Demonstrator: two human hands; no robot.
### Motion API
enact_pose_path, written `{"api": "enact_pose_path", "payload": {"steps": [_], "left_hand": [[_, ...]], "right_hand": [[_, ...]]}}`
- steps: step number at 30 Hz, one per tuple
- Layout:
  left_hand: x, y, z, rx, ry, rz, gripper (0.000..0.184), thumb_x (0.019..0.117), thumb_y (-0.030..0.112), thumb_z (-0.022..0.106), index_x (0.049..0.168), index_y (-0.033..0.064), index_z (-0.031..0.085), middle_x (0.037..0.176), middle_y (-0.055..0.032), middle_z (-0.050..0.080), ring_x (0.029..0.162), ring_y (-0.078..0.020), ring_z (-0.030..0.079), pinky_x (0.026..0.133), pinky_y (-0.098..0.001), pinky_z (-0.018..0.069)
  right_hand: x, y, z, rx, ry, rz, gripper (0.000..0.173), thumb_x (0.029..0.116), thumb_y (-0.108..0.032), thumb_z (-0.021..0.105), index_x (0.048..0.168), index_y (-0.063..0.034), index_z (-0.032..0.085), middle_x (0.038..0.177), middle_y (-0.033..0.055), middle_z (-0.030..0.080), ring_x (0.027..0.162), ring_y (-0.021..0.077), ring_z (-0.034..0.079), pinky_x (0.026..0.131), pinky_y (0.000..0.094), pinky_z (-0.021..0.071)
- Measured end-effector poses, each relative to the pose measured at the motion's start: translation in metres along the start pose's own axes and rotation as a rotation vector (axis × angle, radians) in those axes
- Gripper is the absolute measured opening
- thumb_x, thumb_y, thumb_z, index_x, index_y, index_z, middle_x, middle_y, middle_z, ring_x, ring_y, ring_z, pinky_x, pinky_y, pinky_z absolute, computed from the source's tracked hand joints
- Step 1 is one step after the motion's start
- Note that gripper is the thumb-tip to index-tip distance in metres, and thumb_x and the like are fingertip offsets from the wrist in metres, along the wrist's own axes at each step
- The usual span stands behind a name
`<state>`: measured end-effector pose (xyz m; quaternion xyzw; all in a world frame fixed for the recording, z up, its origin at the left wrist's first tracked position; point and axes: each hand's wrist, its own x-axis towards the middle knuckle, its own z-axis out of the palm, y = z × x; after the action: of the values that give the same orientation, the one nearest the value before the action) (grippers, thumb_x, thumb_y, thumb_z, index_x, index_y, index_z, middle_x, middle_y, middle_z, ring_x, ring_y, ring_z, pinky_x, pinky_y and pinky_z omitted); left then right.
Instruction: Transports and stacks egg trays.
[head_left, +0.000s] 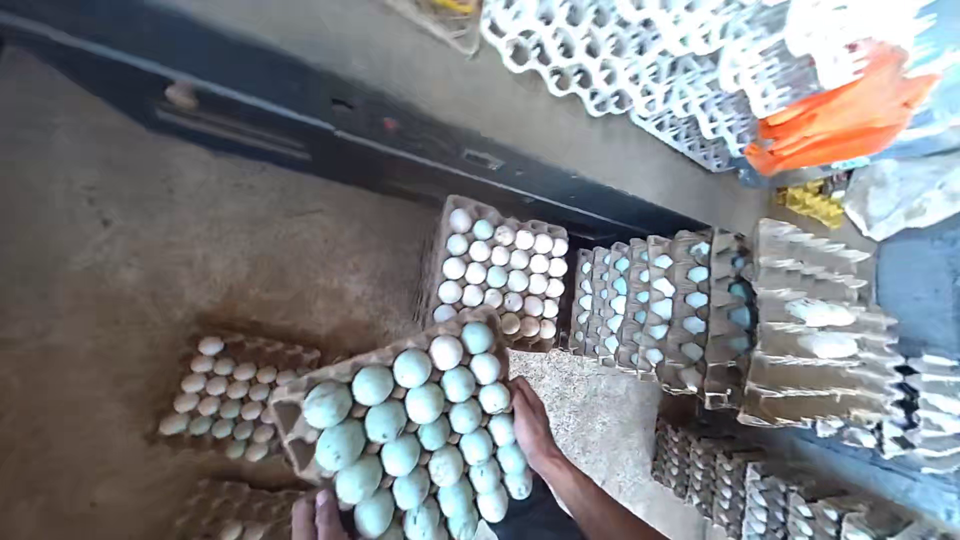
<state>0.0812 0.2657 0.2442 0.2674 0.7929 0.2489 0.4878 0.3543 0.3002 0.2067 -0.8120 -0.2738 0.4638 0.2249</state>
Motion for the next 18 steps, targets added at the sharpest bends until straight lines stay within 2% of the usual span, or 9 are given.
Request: {"api": "enact_pose_path", "payload": {"steps": [2, 3, 5, 9, 13, 18], "left_hand": [[0.022, 0.044, 0.033, 0.028, -0.067, 0.076, 0.043, 0.1101, 0.021, 0.034, 0.13, -0.0117, 0.052, 0.122, -0.0203, 0.059, 0.112, -0.0119, 0.057, 0.101, -0.0328, 0.0474], [0.034, 0.064, 0.05, 0.051, -0.102, 0.11, 0.043, 0.11, 0.024, 0.035, 0.131, -0.0085, 0.054, 0.122, -0.0189, 0.061, 0.113, -0.0131, 0.059, 0.101, -0.0353, 0.0483], [0.061, 0.104, 0.088, 0.116, -0.144, 0.161, 0.041, 0.1092, 0.027, 0.036, 0.124, -0.0037, 0.059, 0.113, -0.0158, 0.065, 0.104, -0.0164, 0.062, 0.094, -0.0412, 0.0508], [0.106, 0.163, 0.156, 0.234, -0.275, 0.192, 0.04, 0.1112, 0.029, 0.035, 0.122, 0.0006, 0.061, 0.107, -0.0152, 0.066, 0.099, -0.0214, 0.064, 0.089, -0.0472, 0.0511], [0.14, 0.189, 0.205, 0.307, -0.338, 0.177, 0.043, 0.1123, 0.03, 0.032, 0.127, 0.0004, 0.059, 0.114, -0.0197, 0.065, 0.106, -0.0272, 0.063, 0.094, -0.0508, 0.0485], [0.162, 0.188, 0.233, 0.395, -0.315, 0.1, 0.043, 0.1128, 0.03, 0.032, 0.129, 0.0007, 0.058, 0.113, -0.0221, 0.065, 0.105, -0.0315, 0.063, 0.092, -0.0536, 0.0479]], "right_hand": [[0.02, -0.017, -0.029, 0.059, 0.111, 0.021, 0.038, 0.1069, -0.021, 0.035, 0.11, -0.0004, 0.067, 0.097, 0.01, 0.068, 0.093, 0.0168, 0.065, 0.086, 0.0404, 0.054], [0.031, -0.025, -0.043, 0.097, 0.153, 0.038, 0.04, 0.1076, -0.02, 0.034, 0.118, 0.0012, 0.066, 0.106, 0.0128, 0.069, 0.101, 0.0183, 0.065, 0.091, 0.0417, 0.0534], [0.054, -0.04, -0.065, 0.162, 0.219, 0.066, 0.042, 0.1086, -0.02, 0.033, 0.128, 0.0025, 0.062, 0.119, 0.0165, 0.067, 0.112, 0.0206, 0.063, 0.1, 0.0437, 0.051], [0.103, -0.055, -0.095, 0.182, 0.336, 0.124, 0.04, 0.1077, -0.021, 0.034, 0.122, 0.0016, 0.063, 0.12, 0.0182, 0.065, 0.115, 0.0249, 0.06, 0.1, 0.0486, 0.0476], [0.148, -0.056, -0.107, 0.171, 0.362, 0.167, 0.04, 0.1085, -0.022, 0.034, 0.121, 0.0011, 0.064, 0.121, 0.0191, 0.064, 0.117, 0.0269, 0.059, 0.101, 0.0508, 0.0458], [0.183, -0.046, -0.105, 0.073, 0.317, 0.229, 0.041, 0.1091, -0.026, 0.037, 0.125, 0.0003, 0.064, 0.129, 0.0208, 0.063, 0.124, 0.0316, 0.056, 0.105, 0.0557, 0.0427]]}}
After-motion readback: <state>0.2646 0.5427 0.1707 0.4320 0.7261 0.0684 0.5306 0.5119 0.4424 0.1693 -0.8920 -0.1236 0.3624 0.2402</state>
